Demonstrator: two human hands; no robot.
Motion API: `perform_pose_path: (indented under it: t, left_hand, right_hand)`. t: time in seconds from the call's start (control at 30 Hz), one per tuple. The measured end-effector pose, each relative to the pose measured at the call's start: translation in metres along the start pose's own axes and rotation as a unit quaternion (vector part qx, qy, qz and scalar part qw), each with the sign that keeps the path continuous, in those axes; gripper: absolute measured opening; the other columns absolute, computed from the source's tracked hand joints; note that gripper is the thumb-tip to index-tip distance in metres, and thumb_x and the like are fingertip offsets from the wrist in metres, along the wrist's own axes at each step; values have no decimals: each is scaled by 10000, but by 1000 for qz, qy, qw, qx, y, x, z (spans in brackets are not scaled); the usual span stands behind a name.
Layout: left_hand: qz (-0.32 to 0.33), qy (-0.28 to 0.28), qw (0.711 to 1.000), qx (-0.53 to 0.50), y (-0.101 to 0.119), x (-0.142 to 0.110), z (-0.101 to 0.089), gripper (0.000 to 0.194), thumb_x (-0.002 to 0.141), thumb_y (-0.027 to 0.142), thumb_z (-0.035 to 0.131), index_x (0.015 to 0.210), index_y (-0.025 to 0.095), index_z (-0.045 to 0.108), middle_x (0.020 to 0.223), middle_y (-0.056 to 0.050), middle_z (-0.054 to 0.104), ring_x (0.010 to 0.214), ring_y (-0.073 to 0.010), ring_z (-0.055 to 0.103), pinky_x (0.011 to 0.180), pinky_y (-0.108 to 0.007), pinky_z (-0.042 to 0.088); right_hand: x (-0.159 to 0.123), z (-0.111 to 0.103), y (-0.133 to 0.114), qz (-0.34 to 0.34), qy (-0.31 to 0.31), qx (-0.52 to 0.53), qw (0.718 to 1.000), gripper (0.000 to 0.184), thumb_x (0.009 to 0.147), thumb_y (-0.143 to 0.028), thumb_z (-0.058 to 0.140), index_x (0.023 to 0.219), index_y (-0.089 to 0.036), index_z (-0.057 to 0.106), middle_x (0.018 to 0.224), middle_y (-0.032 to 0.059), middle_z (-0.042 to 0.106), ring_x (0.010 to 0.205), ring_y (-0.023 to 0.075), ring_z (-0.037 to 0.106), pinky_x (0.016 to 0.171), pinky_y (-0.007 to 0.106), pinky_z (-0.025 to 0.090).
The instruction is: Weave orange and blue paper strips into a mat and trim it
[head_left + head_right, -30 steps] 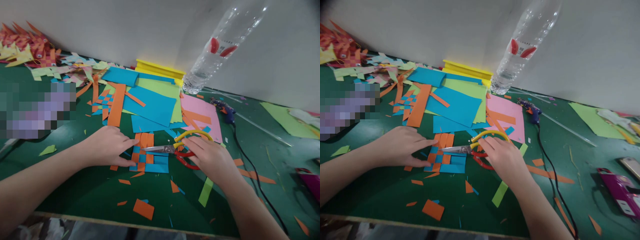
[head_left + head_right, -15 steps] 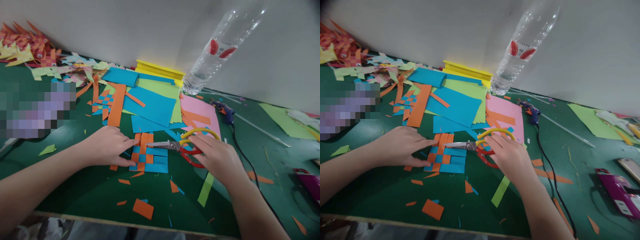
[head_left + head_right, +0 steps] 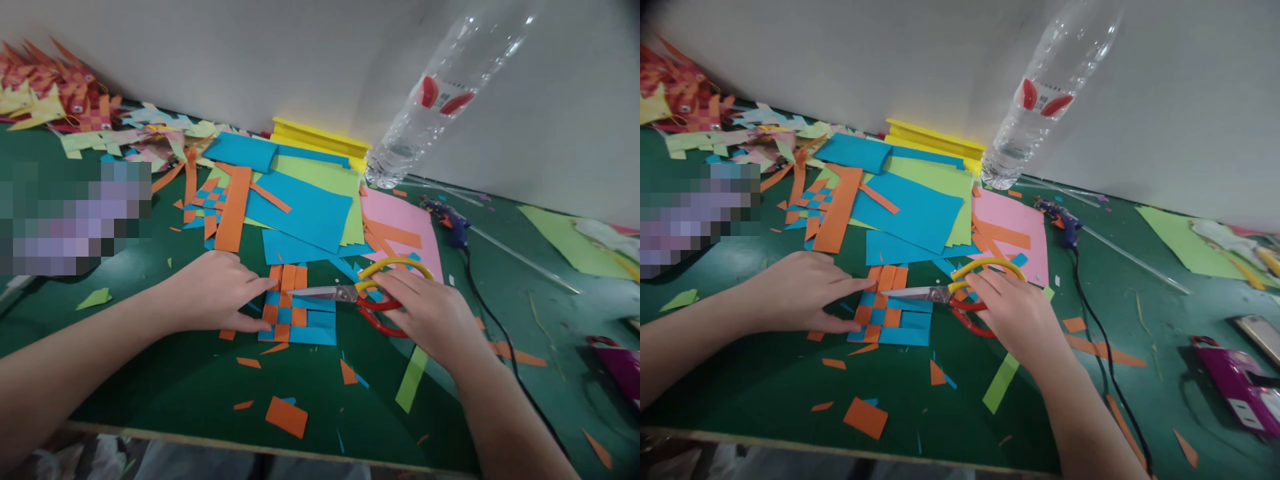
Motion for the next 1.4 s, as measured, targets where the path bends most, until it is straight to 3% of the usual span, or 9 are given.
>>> perform_pose_path:
  t: [0.23, 0.4, 0.7, 0.83, 1.0, 1.23, 1.4]
  left_hand:
    - [9, 19, 1000, -5, 0, -1, 1, 532, 885, 628, 599, 1155, 181, 698, 798, -81, 780, 643, -251, 699, 540, -313, 383]
    - [4, -4, 1000, 7, 0, -1, 3, 532, 888, 623, 597, 1187, 192, 687, 780, -66, 775, 638, -244, 687, 537, -307, 365]
    - [12, 29, 1000, -2, 0, -3, 3, 538, 898, 622, 588, 1163, 166, 698, 804, -95, 780, 661, -244, 697, 565, -304, 375]
    - [23, 30, 999, 21, 1, -3, 3, 537, 895, 611, 599, 1162, 156, 700, 773, -82, 774, 608, -237, 680, 539, -309, 358]
    - [40, 57, 997, 35, 3, -2, 2, 523, 882, 619, 615, 1095, 153, 718, 734, -55, 766, 578, -239, 678, 526, -323, 385]
    - [39, 103, 992, 54, 4, -5, 3, 456, 859, 595, 661, 949, 154, 733, 703, -54, 756, 566, -248, 687, 503, -338, 416]
    - [54, 151, 984, 74, 5, -6, 2, 457, 911, 592, 589, 895, 154, 718, 655, -43, 729, 519, -232, 662, 476, -332, 405]
  right_hand:
    - [5, 8, -11, -4, -21, 30, 999, 280, 829, -108, 609, 1092, -167, 686, 1002, 98, 763, 769, 208, 719, 600, 293, 553]
    - [8, 11, -7, 25, -35, 8, 999, 262, 799, -91, 619, 1048, -146, 679, 1008, 106, 764, 715, 210, 718, 544, 292, 534]
    - [10, 12, -8, 72, -24, -8, 997, 357, 737, -48, 560, 1071, -118, 662, 1032, 98, 758, 787, 243, 726, 543, 309, 537]
    - [7, 13, -2, 123, 7, -14, 992, 356, 768, -83, 530, 1102, -109, 650, 1076, 127, 748, 827, 247, 721, 529, 303, 512]
    - [0, 12, 16, 236, 38, -8, 971, 290, 821, -212, 596, 1104, -169, 639, 1118, 114, 736, 905, 265, 710, 581, 318, 505]
    - [-7, 24, 32, 360, -74, 31, 930, 367, 830, -366, 638, 1143, -182, 589, 1152, 124, 701, 898, 292, 688, 596, 344, 489]
    - [-10, 23, 33, 357, -92, 43, 929, 464, 854, -461, 616, 1203, -160, 560, 1112, 160, 703, 918, 333, 692, 654, 402, 526]
Point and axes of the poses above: each hand's wrist, its own x-axis towards the middle knuckle, its own z-axis out of the palm, y = z × x, the point moved 3 cm from there along x, towards the middle knuckle
